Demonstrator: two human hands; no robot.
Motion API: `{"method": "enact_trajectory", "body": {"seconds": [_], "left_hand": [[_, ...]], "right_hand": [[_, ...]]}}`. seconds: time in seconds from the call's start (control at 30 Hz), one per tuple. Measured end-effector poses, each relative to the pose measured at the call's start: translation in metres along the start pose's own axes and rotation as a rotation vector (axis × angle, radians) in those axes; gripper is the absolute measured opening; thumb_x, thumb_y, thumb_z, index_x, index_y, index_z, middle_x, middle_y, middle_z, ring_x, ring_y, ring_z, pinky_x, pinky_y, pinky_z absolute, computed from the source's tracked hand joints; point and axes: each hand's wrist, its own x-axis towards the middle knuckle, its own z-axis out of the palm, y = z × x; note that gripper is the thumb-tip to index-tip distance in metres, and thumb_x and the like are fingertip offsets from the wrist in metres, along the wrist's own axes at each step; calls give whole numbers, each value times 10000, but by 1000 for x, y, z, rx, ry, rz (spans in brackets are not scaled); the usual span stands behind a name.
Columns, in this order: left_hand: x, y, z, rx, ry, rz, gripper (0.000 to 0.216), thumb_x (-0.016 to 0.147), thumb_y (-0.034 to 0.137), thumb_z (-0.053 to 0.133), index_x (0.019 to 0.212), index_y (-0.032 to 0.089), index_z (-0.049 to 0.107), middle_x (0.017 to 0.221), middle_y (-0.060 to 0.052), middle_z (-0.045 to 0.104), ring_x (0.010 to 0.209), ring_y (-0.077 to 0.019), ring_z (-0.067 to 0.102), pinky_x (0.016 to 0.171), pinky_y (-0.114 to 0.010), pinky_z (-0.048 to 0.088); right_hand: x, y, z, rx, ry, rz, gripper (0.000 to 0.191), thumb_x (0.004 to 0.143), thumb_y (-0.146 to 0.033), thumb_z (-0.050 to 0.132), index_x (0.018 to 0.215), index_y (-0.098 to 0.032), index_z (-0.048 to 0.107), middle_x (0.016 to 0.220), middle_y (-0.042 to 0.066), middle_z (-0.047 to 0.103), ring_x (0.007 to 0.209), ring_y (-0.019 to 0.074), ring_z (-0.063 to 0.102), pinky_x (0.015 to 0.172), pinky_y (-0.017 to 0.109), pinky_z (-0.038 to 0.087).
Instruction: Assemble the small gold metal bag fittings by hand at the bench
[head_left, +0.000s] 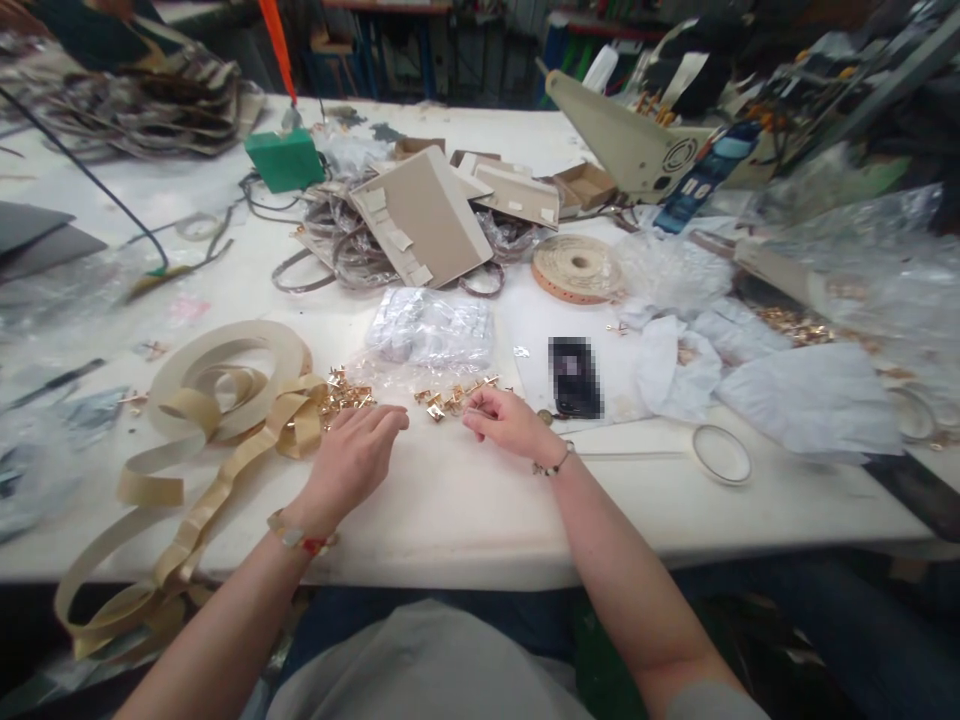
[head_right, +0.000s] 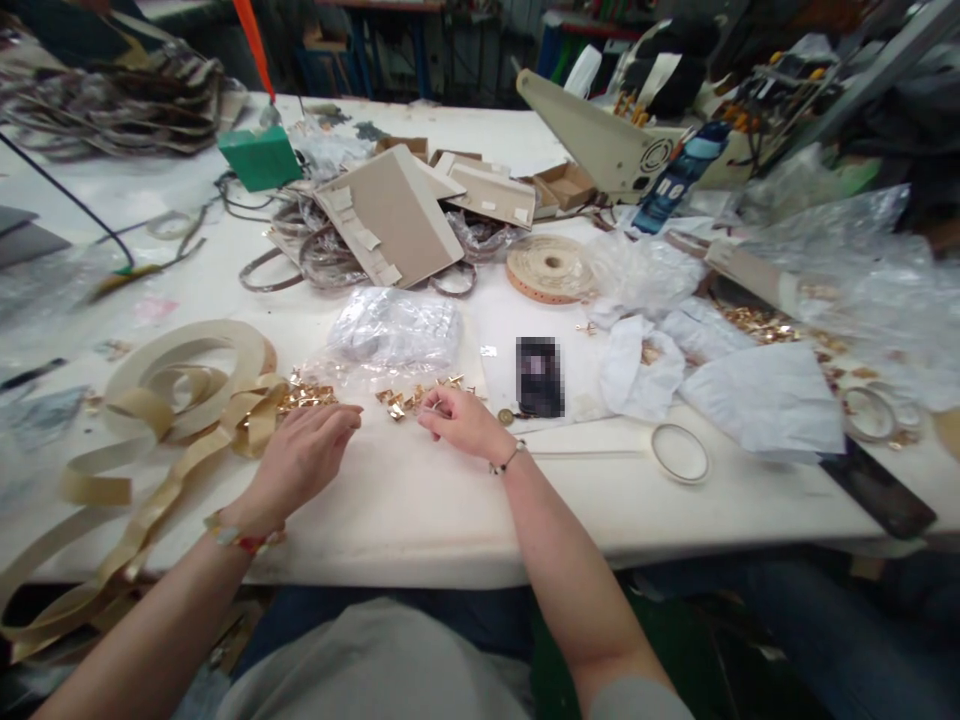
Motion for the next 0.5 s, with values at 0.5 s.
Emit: {"method": "enact_trajectory", "body": {"seconds": [0.5], "left_hand": [[0,10,-4,-132,205,-56,49,931,220,596,890,233,618,1045,-47,758,912,-222,715,796,-341,536]], "right_hand": [[0,3,2,96,-9,58,226,880,-331,676,1037,-171,652,738,15,691,593,111,627,516,202,496]]}}
